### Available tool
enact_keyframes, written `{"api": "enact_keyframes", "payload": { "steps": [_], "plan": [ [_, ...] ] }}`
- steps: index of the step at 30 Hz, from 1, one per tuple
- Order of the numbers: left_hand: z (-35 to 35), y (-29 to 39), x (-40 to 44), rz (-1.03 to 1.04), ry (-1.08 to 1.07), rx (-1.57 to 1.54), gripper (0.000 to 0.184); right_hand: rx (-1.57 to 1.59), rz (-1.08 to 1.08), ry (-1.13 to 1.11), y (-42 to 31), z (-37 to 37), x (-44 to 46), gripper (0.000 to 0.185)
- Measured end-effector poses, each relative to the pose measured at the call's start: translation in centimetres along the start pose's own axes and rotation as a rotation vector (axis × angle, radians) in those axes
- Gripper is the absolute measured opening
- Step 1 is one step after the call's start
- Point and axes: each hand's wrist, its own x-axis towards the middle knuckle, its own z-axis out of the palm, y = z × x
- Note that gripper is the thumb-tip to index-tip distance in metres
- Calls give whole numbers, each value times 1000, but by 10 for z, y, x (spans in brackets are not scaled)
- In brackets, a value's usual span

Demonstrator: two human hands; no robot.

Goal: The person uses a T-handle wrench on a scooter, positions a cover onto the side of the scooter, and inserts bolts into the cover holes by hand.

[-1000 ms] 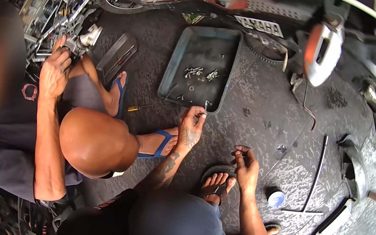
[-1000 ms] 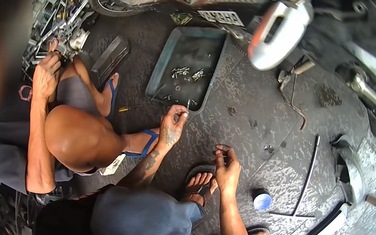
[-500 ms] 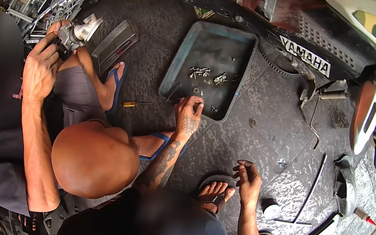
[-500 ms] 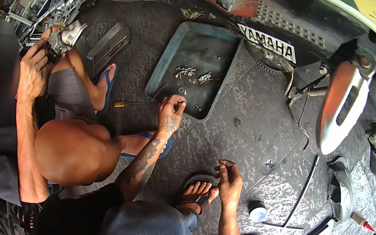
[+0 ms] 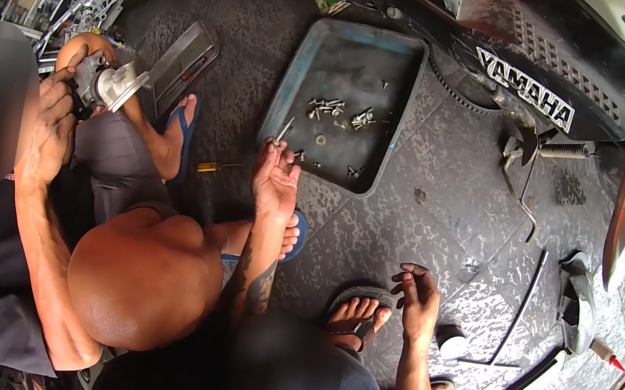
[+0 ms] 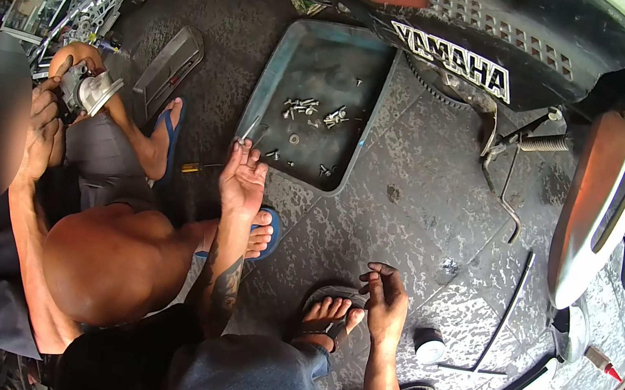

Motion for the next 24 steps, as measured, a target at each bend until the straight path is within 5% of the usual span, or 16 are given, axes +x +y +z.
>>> {"api": "enact_keyframes", "payload": {
  "steps": [4,11,15,18,20,24],
  "plan": [
    [14,-3,-16,13,87,121,16,-4,17,-3,0,0,1,21],
    [66,-72,-132,-342,-422,772,17,-51,-268,175,-34,27,-10,40],
    [81,-82,-144,-454,-412,721,17,-156,-89,123,-32,11,-13,31],
    [86,-79,-143,-416,-516,968,16,-206,-294,174,-14,7,-9,29],
    [89,-79,-144,-422,-590,902,14,-121,-207,185,-15,4,-11,25],
    [78,-82,-135,-399,-431,955,13,-34,-174,264,-7,-7,-8,27]
  ]
}}
